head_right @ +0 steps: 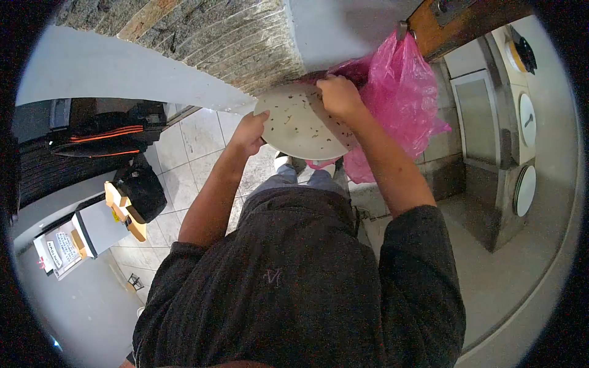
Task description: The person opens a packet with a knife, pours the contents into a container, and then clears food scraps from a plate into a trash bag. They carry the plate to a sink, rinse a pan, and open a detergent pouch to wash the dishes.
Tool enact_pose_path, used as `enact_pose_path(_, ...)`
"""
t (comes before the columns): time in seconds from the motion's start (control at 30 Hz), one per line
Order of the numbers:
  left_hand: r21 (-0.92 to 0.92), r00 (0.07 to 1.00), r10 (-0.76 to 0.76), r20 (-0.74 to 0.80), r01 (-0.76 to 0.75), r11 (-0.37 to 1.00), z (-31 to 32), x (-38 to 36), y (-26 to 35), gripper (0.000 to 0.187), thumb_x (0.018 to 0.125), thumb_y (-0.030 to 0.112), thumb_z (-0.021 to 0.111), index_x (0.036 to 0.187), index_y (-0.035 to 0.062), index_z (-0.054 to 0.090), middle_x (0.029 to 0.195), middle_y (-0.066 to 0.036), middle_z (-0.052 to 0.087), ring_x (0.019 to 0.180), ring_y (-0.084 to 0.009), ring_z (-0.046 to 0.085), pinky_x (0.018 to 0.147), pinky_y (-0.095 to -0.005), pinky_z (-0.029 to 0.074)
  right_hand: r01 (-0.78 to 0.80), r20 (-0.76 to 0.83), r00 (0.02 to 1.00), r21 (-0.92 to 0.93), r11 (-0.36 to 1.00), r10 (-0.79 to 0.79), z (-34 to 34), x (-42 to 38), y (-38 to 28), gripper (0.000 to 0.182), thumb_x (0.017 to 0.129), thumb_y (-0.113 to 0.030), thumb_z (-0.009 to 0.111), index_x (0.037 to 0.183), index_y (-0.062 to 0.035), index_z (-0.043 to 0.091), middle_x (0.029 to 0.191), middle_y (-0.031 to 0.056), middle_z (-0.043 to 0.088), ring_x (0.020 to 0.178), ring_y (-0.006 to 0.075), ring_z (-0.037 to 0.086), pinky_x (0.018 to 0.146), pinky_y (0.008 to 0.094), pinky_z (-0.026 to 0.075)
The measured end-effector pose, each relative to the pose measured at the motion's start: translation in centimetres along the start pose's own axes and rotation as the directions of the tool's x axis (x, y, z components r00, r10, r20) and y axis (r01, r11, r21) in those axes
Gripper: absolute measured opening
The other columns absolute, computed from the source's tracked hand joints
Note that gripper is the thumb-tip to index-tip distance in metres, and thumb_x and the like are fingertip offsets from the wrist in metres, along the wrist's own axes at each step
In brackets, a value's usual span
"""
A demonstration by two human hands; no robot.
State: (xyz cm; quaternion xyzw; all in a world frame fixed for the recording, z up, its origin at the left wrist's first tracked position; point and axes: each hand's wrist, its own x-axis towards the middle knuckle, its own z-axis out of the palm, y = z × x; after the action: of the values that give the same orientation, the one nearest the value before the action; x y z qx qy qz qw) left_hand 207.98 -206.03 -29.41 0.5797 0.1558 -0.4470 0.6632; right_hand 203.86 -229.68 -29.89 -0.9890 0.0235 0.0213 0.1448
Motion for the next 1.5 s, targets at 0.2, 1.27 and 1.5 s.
enact_pose_path(0.2,0.029,0.999,0.018,0.028,-0.019,0.999,0.1,0.4,-0.1,0.039,0.096,0.018,0.043,0.127,-0.0066,0.041,0.115,-0.018,0.058,0.096,-0.0282,0.063,0.078,-0.0399,0.055,0.147,0.076,0.977,0.43,0.891,-0.197,0.2,-1.2,-0.8,0.024,0.078,-0.014,0.055,0.097,-0.0029,0.065,0.098,0.0216,0.061,0.091,0.0369,0.06,0.078,0.0451,0.047)
enact_pose_path(1.27,-0.083,0.998,-0.067,0.005,0.067,0.994,-2.8,0.7,-1.4,0.042,0.099,0.015,0.035,0.132,-0.0109,0.033,0.128,-0.024,0.048,0.114,-0.0305,0.054,0.094,-0.0399,0.047,-0.07,0.281,0.959,0.109,0.992,0.036,2.0,1.1,2.8,0.02,0.076,-0.02,0.062,0.087,-0.0037,0.064,0.09,0.017,0.064,0.09,0.0348,0.061,0.078,0.0469,0.049)
enact_pose_path(1.5,-0.067,1.0,-0.012,0.002,0.012,0.998,-2.2,-0.6,-0.8,0.044,0.098,0.016,0.039,0.132,-0.0115,0.033,0.125,-0.024,0.05,0.111,-0.0319,0.056,0.09,-0.04,0.05,-0.006,0.208,0.976,0.333,0.943,-0.067,1.1,1.6,0.7,0.013,0.074,-0.011,0.059,0.083,-0.0052,0.066,0.083,0.0181,0.065,0.083,0.0361,0.062,0.076,0.0439,0.049)
